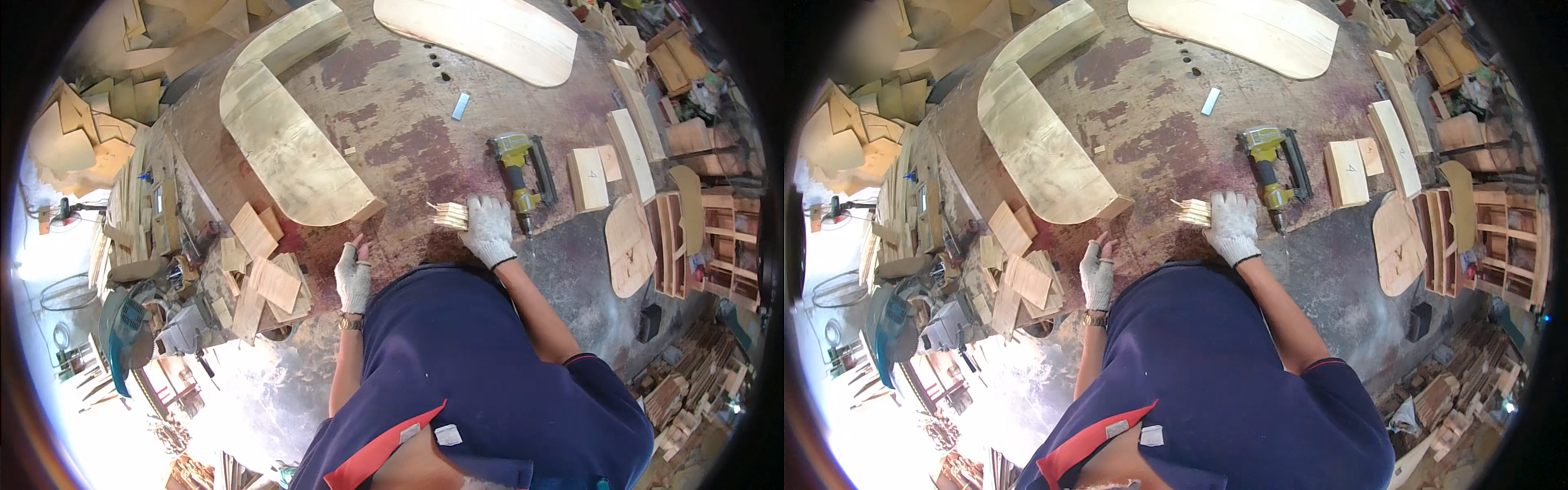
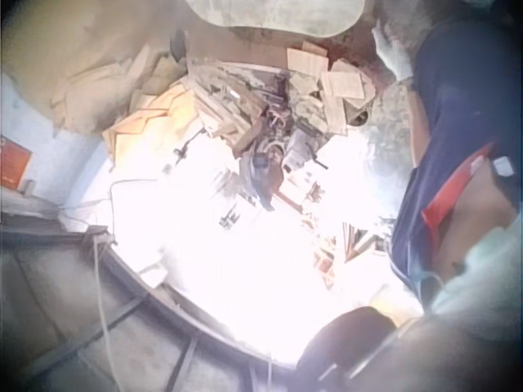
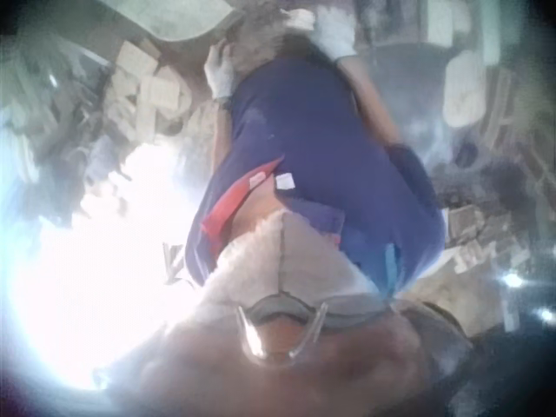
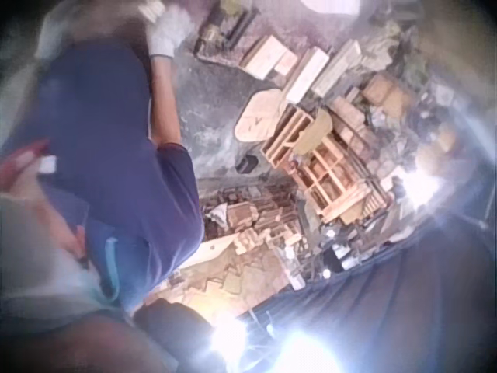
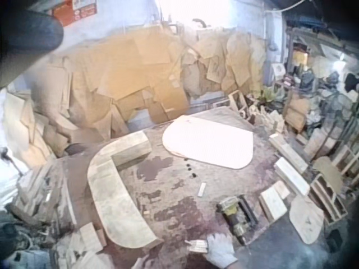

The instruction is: The person assembles small wooden pieces onto a larger curved wooden board using a pneumatic nail gun. They also cut small wooden pieces with a miter saw and mark the board with a pen.

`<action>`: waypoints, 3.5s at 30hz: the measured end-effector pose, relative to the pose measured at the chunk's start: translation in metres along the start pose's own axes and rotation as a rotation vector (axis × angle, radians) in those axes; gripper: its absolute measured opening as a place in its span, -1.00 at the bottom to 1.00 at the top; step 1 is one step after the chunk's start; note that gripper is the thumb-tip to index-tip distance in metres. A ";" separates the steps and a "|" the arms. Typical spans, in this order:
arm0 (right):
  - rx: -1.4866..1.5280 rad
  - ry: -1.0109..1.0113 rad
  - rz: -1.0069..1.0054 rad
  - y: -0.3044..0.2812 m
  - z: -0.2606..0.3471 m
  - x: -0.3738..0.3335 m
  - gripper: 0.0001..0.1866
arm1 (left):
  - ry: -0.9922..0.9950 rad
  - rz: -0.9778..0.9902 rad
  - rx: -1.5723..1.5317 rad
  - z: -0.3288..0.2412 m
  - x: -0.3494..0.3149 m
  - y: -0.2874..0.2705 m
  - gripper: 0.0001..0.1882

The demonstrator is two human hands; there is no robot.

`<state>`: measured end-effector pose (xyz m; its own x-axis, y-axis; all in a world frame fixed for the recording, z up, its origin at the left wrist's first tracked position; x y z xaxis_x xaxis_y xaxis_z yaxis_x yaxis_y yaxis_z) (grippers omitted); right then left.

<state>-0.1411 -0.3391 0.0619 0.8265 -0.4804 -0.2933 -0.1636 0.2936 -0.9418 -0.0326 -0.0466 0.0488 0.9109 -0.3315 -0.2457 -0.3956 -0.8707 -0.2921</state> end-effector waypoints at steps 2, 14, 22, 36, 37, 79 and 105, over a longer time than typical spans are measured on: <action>-0.080 -0.031 0.019 0.008 0.010 -0.004 -0.35 | 0.021 -0.008 0.043 -0.002 0.000 0.001 -0.63; 1.079 0.275 -0.099 -0.034 -0.098 0.036 -0.28 | -0.249 -0.133 -0.769 0.078 0.083 -0.003 -0.53; 1.175 0.426 -0.323 -0.092 -0.227 0.060 -0.35 | -0.224 -0.314 -0.808 0.076 0.065 -0.005 -0.64; 0.788 0.351 -0.047 -0.100 -0.457 0.200 -0.28 | -0.161 -0.789 -0.395 0.090 -0.024 -0.021 -0.41; 0.569 0.339 -0.104 -0.105 -0.460 0.202 -0.31 | -0.168 -0.777 -0.335 0.087 -0.025 -0.020 -0.41; 0.404 -0.639 -0.691 -0.473 -0.021 -0.023 -0.62 | 0.079 -1.023 -0.549 -0.014 -0.086 -0.077 -0.65; 0.468 -0.496 0.220 -0.083 0.130 -0.045 -0.72 | 0.105 -0.778 -0.952 -0.075 -0.023 -0.013 -0.57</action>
<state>-0.0950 -0.2344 0.1747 0.9666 0.0308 -0.2545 -0.1986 0.7178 -0.6674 -0.0392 -0.0550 0.1279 0.8884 0.4036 -0.2188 0.4583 -0.7526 0.4728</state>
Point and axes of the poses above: each hand's wrist, its own x-axis towards the middle knuckle, its own y-axis out of the palm, z = x × y, the point moved 7 cm from there along x, towards the middle knuckle, and after that the axes turned 3 degrees about y, right-handed, at the moved point
